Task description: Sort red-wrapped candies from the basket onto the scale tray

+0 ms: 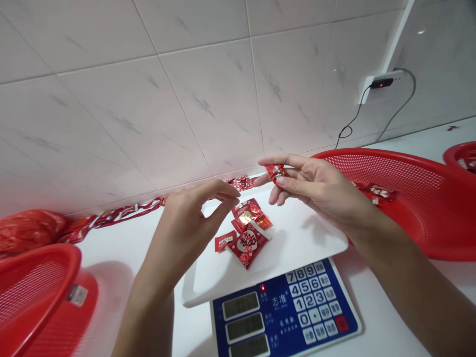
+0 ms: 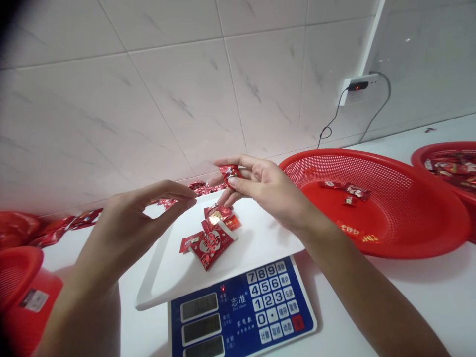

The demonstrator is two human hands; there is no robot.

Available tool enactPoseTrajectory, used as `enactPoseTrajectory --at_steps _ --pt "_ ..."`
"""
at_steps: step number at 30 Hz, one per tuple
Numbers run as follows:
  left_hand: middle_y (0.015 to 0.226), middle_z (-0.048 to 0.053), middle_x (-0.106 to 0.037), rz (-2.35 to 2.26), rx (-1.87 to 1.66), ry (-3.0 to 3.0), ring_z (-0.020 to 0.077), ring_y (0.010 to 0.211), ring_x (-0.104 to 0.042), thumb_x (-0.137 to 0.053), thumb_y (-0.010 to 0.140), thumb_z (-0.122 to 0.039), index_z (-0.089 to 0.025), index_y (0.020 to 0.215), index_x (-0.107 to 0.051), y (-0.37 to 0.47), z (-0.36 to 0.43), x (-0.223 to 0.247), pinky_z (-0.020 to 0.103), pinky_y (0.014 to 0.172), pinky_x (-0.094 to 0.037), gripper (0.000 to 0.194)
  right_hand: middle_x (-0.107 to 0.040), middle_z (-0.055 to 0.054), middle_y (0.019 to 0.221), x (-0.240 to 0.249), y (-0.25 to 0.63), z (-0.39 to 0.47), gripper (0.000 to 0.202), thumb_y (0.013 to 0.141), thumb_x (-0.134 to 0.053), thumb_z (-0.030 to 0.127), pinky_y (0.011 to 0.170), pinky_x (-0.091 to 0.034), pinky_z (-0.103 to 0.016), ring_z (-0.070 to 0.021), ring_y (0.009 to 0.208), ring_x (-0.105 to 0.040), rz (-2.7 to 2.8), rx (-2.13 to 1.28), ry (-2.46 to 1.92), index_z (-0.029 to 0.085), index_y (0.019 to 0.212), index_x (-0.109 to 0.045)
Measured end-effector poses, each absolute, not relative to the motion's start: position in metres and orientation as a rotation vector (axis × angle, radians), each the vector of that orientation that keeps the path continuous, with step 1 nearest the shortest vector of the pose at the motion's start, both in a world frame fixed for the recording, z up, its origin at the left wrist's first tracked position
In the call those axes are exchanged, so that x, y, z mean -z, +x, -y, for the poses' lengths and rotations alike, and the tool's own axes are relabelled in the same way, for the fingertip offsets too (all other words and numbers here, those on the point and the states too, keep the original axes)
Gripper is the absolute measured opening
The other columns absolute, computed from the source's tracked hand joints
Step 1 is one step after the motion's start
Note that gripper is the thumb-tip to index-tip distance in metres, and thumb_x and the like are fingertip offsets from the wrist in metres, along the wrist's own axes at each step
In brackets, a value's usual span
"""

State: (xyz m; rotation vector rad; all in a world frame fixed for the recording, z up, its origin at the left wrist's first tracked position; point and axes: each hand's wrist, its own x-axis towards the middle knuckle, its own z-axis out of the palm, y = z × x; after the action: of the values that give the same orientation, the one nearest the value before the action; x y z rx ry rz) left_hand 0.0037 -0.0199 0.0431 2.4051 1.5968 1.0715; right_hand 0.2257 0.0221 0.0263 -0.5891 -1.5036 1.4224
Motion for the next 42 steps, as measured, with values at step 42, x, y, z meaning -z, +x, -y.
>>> enactPoseTrajectory --at_steps 42 --pt "0.084 0.000 -0.071 -1.327 -0.961 2.038 0.0152 0.078 -0.067 -0.067 0.093 -0.043 -0.023 0.089 -0.070 0.007 0.010 -0.030 0.024 0.067 -0.054 0.020 -0.064 0.005 0.077 -0.014 0.210 -0.023 0.023 0.093 -0.063 0.006 0.066 -0.056 -0.024 -0.0100 0.066 -0.066 1.614 -1.503 -0.750 0.019 0.112 -0.058"
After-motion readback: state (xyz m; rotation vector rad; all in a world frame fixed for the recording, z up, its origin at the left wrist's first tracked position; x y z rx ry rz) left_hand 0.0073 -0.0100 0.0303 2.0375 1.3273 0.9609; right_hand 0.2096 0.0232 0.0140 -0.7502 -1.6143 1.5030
